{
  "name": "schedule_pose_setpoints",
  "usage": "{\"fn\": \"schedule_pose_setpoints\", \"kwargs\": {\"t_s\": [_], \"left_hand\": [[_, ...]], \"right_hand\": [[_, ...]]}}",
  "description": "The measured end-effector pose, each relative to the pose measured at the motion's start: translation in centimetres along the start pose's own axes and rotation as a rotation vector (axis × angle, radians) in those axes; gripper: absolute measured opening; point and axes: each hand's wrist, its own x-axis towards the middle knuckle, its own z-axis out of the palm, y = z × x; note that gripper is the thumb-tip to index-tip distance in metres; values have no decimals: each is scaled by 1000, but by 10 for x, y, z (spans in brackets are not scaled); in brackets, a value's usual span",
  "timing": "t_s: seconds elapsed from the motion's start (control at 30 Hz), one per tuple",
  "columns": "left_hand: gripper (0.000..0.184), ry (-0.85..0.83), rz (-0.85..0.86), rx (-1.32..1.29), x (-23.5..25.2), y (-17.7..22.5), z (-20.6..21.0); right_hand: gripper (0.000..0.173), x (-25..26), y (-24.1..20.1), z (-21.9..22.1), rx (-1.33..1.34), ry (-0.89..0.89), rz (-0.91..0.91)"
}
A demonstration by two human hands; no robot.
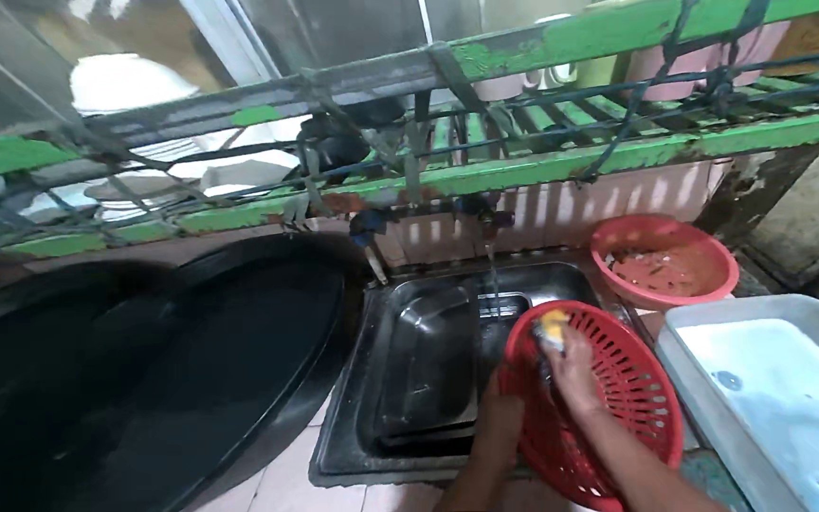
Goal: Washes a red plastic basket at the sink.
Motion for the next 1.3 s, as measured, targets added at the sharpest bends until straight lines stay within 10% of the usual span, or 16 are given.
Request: {"fn": "schedule_pose_setpoints", "kwargs": {"t_s": [0.23, 0.47, 0.77, 0.97, 1.13, 1.3], "left_hand": [[70, 85, 112, 101, 19, -4, -33], [62, -35, 48, 252, 9, 13, -20], [64, 53, 15, 234, 15, -2, -20], [62, -26, 94, 285, 4, 14, -16], [62, 11, 204, 305, 7, 16, -14], [61, 82, 118, 346, 4, 15, -11]], "right_hand": [[41, -51, 17, -19, -341, -814, -308], [33, 16, 12, -58, -535, -142, -651], [34, -46, 38, -21, -236, -624, -391], [30, 35, 7, -71, -621, -224, -748], [34, -15, 56, -55, -762, -501, -329], [48, -75, -7, -4, -105, -573, 86]]}}
